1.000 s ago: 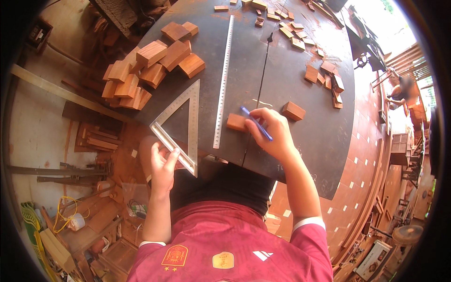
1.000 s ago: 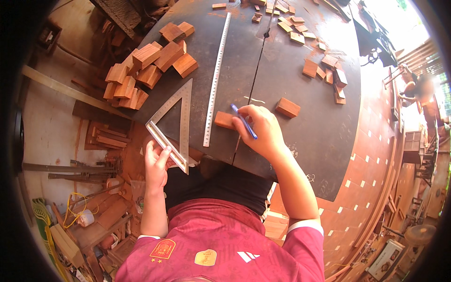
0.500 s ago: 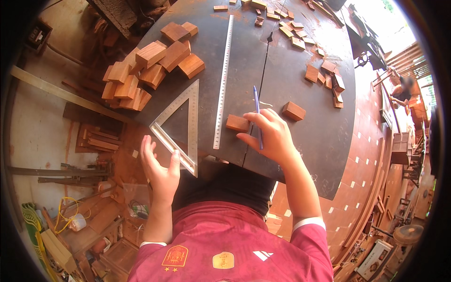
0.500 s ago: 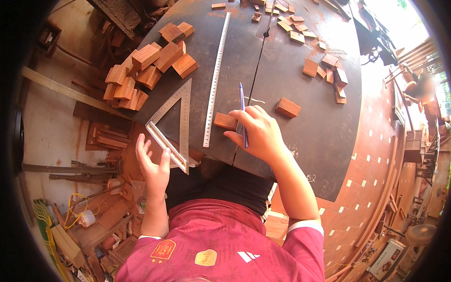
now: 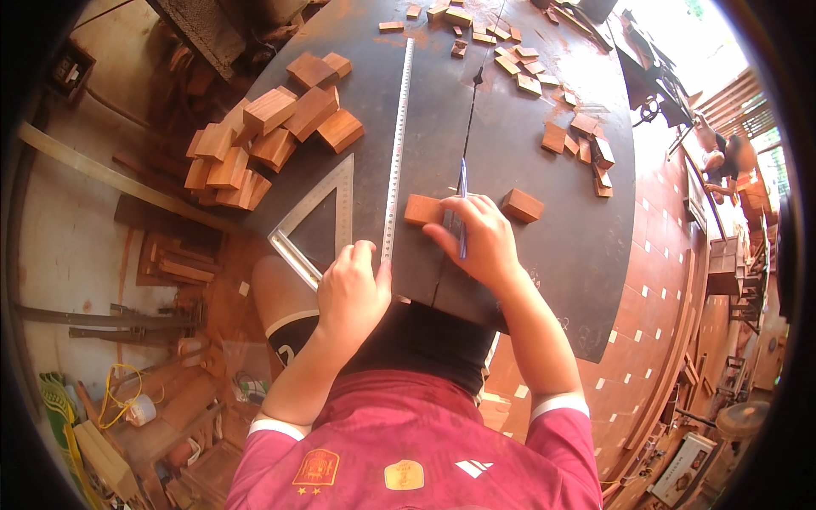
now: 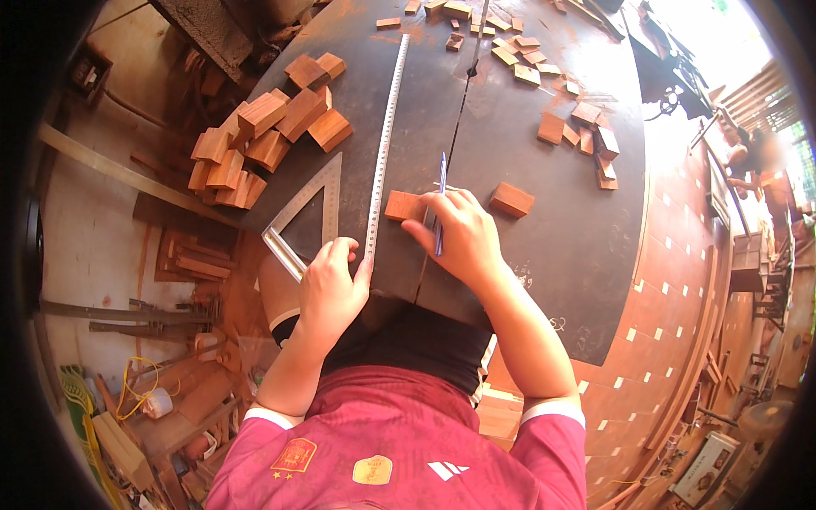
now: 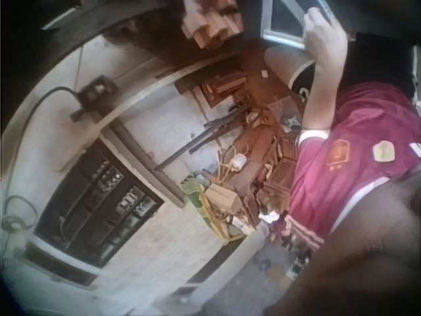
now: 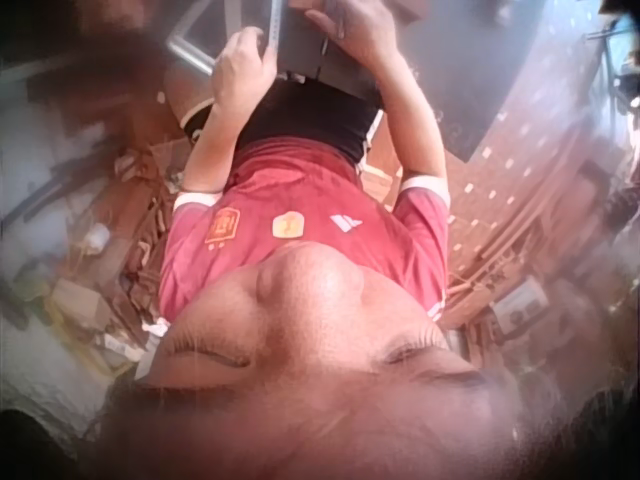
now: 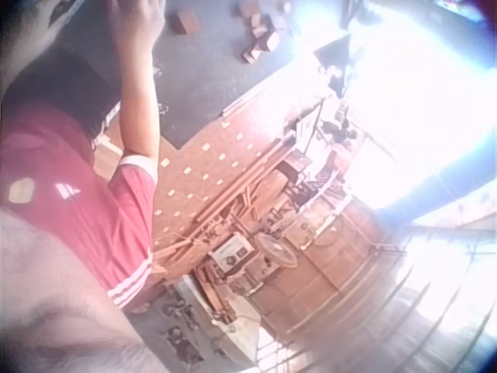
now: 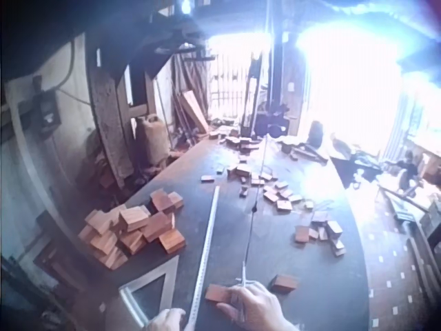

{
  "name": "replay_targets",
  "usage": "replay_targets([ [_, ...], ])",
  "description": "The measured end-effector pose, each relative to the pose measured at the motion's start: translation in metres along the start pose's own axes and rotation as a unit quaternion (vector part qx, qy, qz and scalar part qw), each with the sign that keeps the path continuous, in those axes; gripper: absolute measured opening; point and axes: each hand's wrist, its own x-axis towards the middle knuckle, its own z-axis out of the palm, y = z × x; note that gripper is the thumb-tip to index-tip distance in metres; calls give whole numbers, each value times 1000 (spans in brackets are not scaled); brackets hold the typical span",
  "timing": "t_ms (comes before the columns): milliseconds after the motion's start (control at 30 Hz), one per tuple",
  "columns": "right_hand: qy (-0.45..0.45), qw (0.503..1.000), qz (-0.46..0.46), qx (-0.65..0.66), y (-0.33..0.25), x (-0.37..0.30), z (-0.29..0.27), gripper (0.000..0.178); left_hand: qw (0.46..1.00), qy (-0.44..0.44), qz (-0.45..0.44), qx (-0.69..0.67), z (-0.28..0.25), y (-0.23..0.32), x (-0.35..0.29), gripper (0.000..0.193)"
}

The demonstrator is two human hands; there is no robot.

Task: The person uses a metal ruler and a set square to measure and mark small wooden blocks on a workbench with a blue pen. They repeatedly position the tools, draw lines, and move the blocks to continue marking.

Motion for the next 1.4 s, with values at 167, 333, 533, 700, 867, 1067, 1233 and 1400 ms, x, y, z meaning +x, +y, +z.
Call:
replay_targets([
  [167,42,995,29,-89,-16,-3,5,61,998,-37,-37,-24,-3,5,8,26],
  [333,35,989,68,-126,-27,-3,14,70,997,-41,-57,-42,-2,4,14,26],
  [533,39,980,63,-184,-26,2,25,64,997,-38,-61,-11,0,10,16,27],
  [700,35,986,92,-135,-32,3,18,47,996,-54,-70,-16,-2,10,18,26],
  [867,-69,997,11,32,-17,0,0,61,997,-41,-65,-27,-7,0,13,24],
  [1067,-120,989,-34,76,-21,-3,-8,58,999,-11,-22,-33,-21,-15,8,15],
  [1233,-122,985,-90,80,-24,-4,-2,59,987,-60,-76,-127,-29,-30,5,12],
  [1400,-131,983,-97,84,-27,-6,-2,61,919,-146,-151,-333,-29,-44,0,15],
])
